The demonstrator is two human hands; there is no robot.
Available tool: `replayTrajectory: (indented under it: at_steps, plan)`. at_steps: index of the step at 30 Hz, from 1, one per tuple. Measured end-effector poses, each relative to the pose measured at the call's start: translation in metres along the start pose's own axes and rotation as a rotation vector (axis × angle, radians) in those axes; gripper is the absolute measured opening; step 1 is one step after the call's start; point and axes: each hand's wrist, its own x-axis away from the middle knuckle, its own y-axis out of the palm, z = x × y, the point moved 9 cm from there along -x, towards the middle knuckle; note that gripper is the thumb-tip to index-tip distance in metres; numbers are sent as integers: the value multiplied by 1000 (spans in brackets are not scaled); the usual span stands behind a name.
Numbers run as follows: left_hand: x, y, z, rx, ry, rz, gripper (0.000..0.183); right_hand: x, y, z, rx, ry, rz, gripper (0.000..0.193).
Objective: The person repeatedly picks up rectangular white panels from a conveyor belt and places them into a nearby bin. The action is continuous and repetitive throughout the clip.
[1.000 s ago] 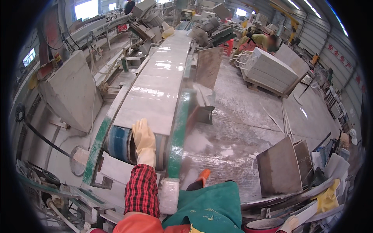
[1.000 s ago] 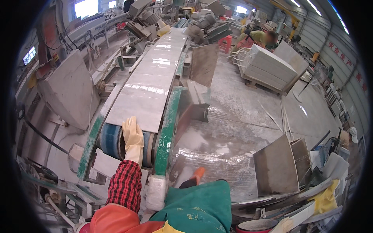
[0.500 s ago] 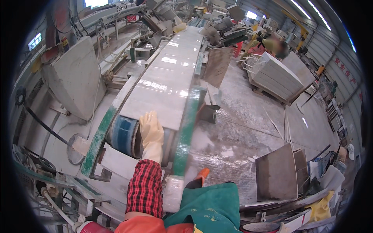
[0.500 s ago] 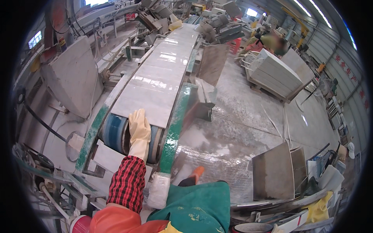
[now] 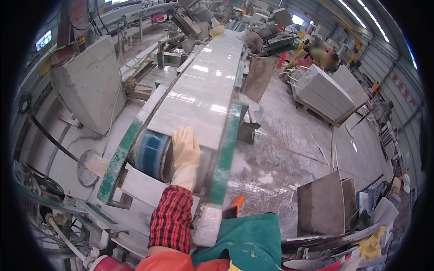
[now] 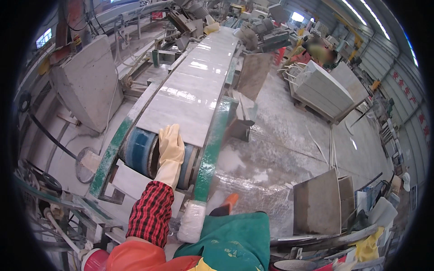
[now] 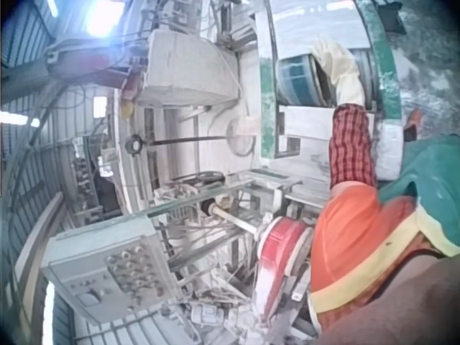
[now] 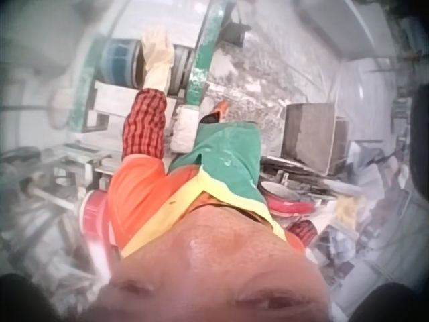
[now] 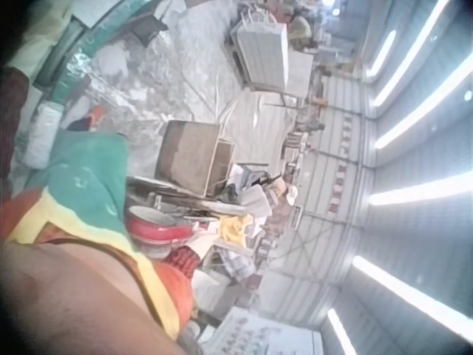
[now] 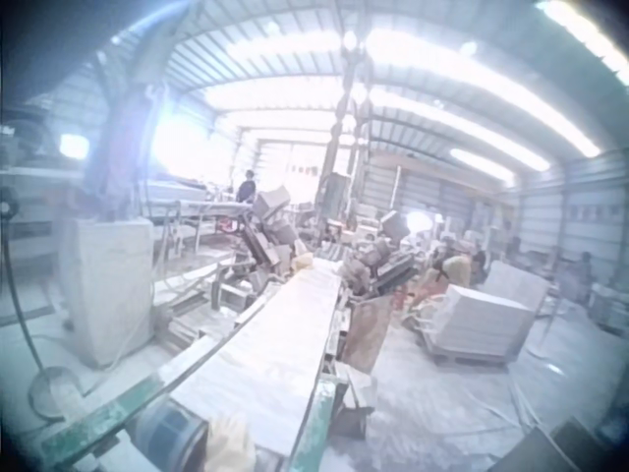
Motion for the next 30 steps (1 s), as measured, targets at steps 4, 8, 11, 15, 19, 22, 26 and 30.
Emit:
replayTrajectory:
  at_steps: [4,8,11,15,19,22,26,30]
  plan:
    - [3,4,-17,46,-65,78,33,-8,44,-25,-467,404,-59,77]
    - [9,-4,-6,131,-114,191,36,38,117,-87,-815,783,-209,85]
    - [14,2,41,483,-237,-56,39,58,178,-125,-788,739,-557,84]
    - [59,43,113,1391,-686,-558,46,171,220,-294,-790,389,-1069,75]
    - [82,-7,178,1575,-909,-766,57,280,240,-416,-862,45,-1443,67]
    - [84,-4,179,1932,-863,-725,58,353,238,-477,-837,-707,-1468,74]
    - [85,-27,91,1720,-975,-248,45,448,198,-546,-510,-1575,-1182,62]
    - [78,-45,23,1585,-1023,-45,54,468,194,-561,-611,-1745,-976,58]
